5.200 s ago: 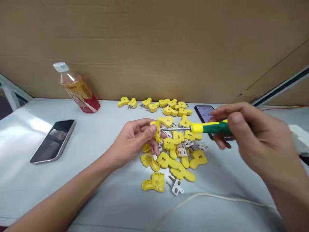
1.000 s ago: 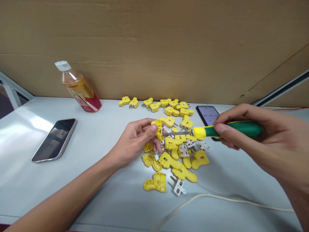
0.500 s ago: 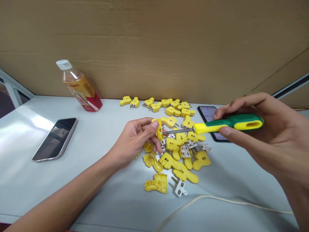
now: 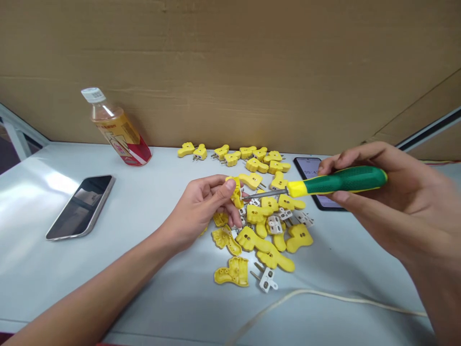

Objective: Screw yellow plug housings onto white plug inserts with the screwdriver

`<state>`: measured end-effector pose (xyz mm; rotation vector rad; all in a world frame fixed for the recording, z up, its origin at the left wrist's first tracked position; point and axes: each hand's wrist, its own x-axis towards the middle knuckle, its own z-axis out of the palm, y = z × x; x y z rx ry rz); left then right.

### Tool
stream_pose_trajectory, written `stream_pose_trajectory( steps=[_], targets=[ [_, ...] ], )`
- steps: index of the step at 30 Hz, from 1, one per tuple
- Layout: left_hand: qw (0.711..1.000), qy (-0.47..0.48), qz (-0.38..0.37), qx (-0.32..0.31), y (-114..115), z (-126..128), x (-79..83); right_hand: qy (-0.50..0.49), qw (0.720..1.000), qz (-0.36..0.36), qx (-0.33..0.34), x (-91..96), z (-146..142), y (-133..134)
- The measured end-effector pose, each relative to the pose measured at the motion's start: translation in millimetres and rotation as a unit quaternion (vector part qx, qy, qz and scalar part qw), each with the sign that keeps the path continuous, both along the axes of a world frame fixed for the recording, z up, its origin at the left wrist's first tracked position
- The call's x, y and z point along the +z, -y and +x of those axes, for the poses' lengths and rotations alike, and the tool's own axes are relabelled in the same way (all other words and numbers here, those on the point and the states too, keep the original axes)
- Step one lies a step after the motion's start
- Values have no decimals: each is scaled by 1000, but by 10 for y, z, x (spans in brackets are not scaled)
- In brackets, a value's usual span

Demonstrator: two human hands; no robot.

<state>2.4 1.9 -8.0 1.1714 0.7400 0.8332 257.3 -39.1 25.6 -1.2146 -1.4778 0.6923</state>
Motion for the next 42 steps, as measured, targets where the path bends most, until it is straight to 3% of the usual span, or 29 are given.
stream_pose_trajectory(
  steps=[5,13,18,21,24,27,30,35,42],
  targets=[
    [1000,10,-19,-8,2,19,-42,24,997,11,-75,-70,-84,-35],
    [994,68,-84,-17,28,29,-18,-195,976,-44,-92,23,-160,-96],
    [984,94,-146,-35,20,36,8,-217,969,-25,-113,67,-178,-129],
    [975,110,-186,-57,31,36,8,-176,983,15,-42,47,-188,-78],
    [971,104,-203,-73,61,41,2,-53,998,-7,44,52,-250,1],
    [973,93,-196,-77,93,54,-6,105,989,-48,88,69,-378,50],
    [975,95,-178,-88,108,62,-8,187,976,-38,108,54,-504,58],
    [980,89,-151,-92,114,60,-16,201,970,-37,129,-9,-558,40],
    [981,87,-141,-97,107,69,-56,190,974,-56,110,-33,-547,37]
  ],
)
